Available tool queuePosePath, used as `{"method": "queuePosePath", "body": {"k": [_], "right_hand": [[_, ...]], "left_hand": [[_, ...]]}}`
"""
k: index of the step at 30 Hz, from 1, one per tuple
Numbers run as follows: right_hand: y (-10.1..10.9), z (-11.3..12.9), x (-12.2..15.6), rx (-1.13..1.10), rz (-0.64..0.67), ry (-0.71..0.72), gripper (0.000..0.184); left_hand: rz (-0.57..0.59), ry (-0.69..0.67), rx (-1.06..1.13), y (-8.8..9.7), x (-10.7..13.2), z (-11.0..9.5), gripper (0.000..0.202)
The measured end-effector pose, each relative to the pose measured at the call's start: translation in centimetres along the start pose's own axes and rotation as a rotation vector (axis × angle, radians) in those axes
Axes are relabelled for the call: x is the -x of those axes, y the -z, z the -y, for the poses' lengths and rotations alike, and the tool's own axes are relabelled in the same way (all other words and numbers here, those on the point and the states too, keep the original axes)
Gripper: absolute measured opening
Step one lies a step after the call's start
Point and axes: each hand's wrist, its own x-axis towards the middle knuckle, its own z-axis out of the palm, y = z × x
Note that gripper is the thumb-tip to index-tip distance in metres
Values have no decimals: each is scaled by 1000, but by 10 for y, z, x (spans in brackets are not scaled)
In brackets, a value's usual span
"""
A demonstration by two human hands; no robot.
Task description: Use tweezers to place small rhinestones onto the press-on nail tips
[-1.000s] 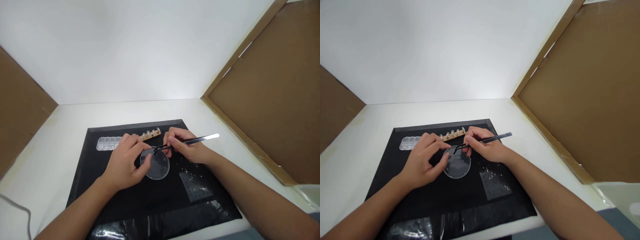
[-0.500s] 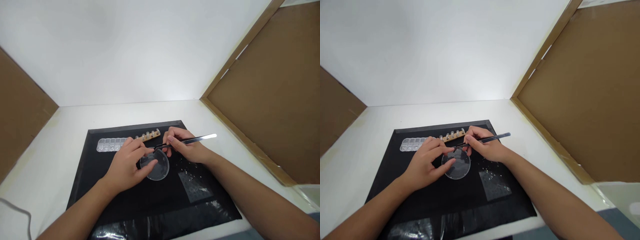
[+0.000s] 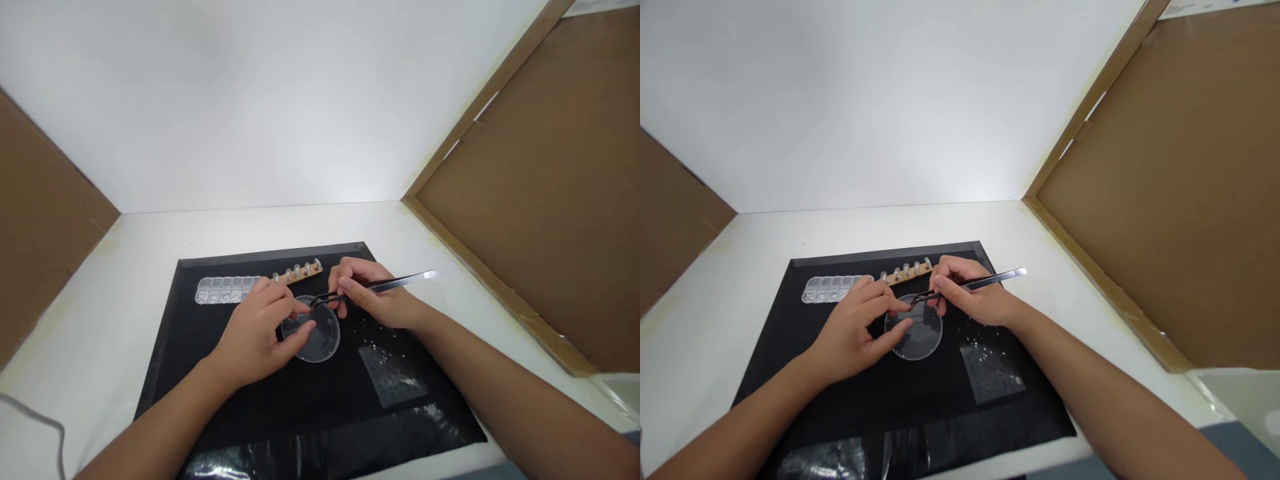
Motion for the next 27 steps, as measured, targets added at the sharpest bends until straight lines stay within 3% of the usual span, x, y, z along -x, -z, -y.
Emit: {"method": "queuePosePath", "body": {"k": [18, 27], "right_hand": [[2, 3, 0, 68, 44, 10, 30], [3, 5, 0, 175, 118, -32, 26]], "left_hand": [[19, 5, -28, 1, -1, -1, 13], [-73, 25, -185, 1, -2, 5, 17]]}}
